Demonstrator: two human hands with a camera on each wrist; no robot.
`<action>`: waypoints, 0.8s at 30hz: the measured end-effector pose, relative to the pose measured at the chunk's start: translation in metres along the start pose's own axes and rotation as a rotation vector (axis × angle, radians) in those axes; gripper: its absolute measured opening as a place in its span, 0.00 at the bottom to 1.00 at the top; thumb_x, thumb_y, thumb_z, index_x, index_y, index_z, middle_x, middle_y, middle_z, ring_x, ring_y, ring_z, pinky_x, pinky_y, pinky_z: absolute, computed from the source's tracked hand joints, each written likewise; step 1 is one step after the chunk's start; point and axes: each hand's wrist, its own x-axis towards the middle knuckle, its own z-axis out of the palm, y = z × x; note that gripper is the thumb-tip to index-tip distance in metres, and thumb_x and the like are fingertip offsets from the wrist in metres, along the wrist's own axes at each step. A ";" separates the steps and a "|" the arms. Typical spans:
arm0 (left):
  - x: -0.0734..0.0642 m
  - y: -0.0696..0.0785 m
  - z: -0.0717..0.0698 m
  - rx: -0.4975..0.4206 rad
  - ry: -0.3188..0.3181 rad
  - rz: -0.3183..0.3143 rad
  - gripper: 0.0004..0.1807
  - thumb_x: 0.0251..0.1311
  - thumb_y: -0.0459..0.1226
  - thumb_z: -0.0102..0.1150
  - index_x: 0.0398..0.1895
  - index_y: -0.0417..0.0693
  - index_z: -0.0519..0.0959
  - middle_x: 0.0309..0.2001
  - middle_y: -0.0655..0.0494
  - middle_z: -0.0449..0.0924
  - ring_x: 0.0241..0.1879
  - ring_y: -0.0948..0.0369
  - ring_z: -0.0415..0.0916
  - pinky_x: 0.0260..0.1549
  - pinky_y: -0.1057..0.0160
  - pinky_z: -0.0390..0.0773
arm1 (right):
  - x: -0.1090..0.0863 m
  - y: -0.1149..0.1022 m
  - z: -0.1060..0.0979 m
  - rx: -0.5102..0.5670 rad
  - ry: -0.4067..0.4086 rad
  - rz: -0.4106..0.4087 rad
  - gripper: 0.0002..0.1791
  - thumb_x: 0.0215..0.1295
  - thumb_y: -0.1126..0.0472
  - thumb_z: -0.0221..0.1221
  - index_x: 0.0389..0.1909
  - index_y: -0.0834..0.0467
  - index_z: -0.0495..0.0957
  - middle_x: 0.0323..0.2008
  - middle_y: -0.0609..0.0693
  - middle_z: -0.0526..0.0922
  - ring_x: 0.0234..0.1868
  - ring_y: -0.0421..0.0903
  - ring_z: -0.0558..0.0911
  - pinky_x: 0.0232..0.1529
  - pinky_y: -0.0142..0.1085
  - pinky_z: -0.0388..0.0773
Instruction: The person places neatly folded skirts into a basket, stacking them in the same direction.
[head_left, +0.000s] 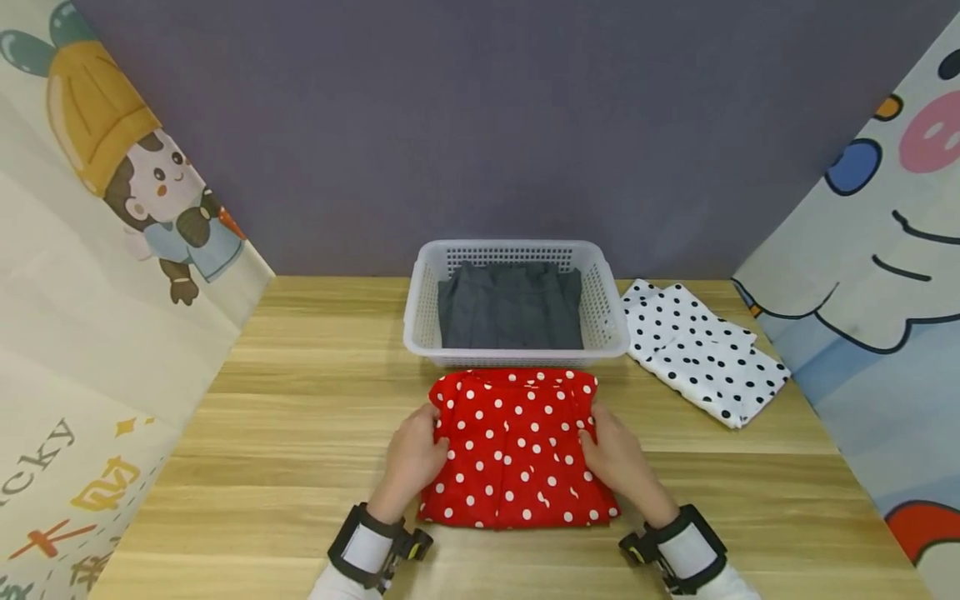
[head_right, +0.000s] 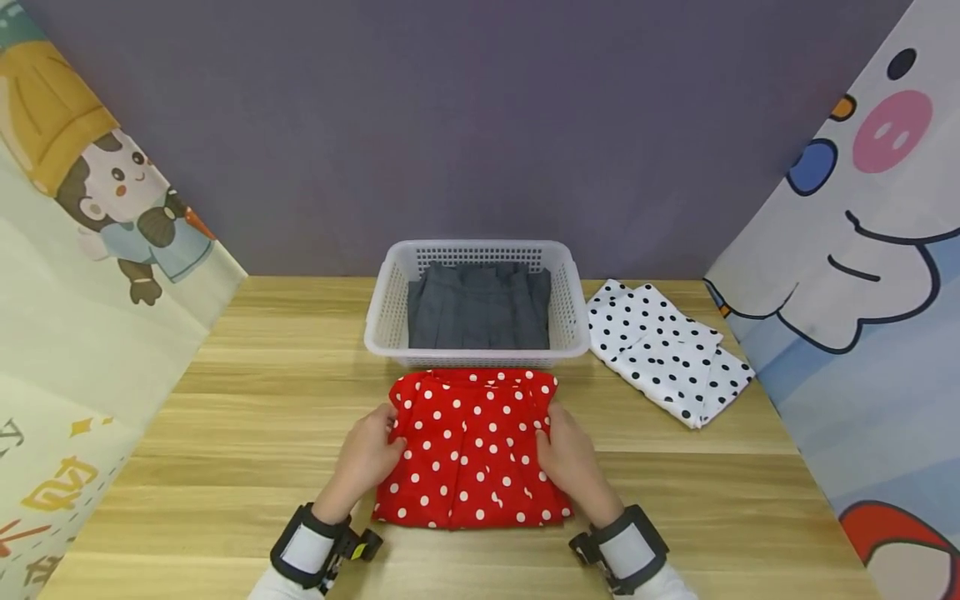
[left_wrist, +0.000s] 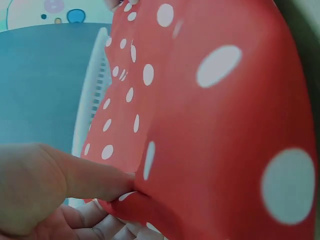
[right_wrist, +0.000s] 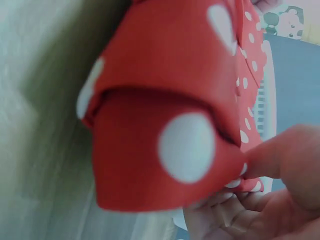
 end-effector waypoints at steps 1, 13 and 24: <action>-0.001 0.001 -0.001 -0.003 0.007 0.004 0.16 0.48 0.29 0.63 0.42 0.37 0.73 0.36 0.47 0.79 0.31 0.56 0.75 0.30 0.59 0.78 | -0.002 0.000 -0.001 -0.002 0.014 -0.008 0.19 0.59 0.66 0.55 0.50 0.67 0.65 0.42 0.60 0.76 0.39 0.51 0.77 0.38 0.45 0.78; -0.011 0.015 -0.017 0.005 0.080 0.072 0.19 0.48 0.30 0.64 0.45 0.40 0.72 0.40 0.48 0.78 0.34 0.57 0.75 0.33 0.59 0.78 | -0.010 -0.008 -0.013 -0.014 0.151 -0.096 0.14 0.57 0.69 0.58 0.43 0.64 0.67 0.31 0.54 0.73 0.27 0.45 0.71 0.24 0.32 0.69; 0.002 0.029 -0.032 0.019 0.141 0.127 0.20 0.49 0.30 0.64 0.46 0.38 0.73 0.40 0.45 0.79 0.33 0.55 0.76 0.31 0.57 0.78 | 0.004 -0.015 -0.029 0.000 0.229 -0.200 0.14 0.57 0.69 0.58 0.42 0.65 0.66 0.29 0.55 0.75 0.22 0.43 0.71 0.20 0.30 0.70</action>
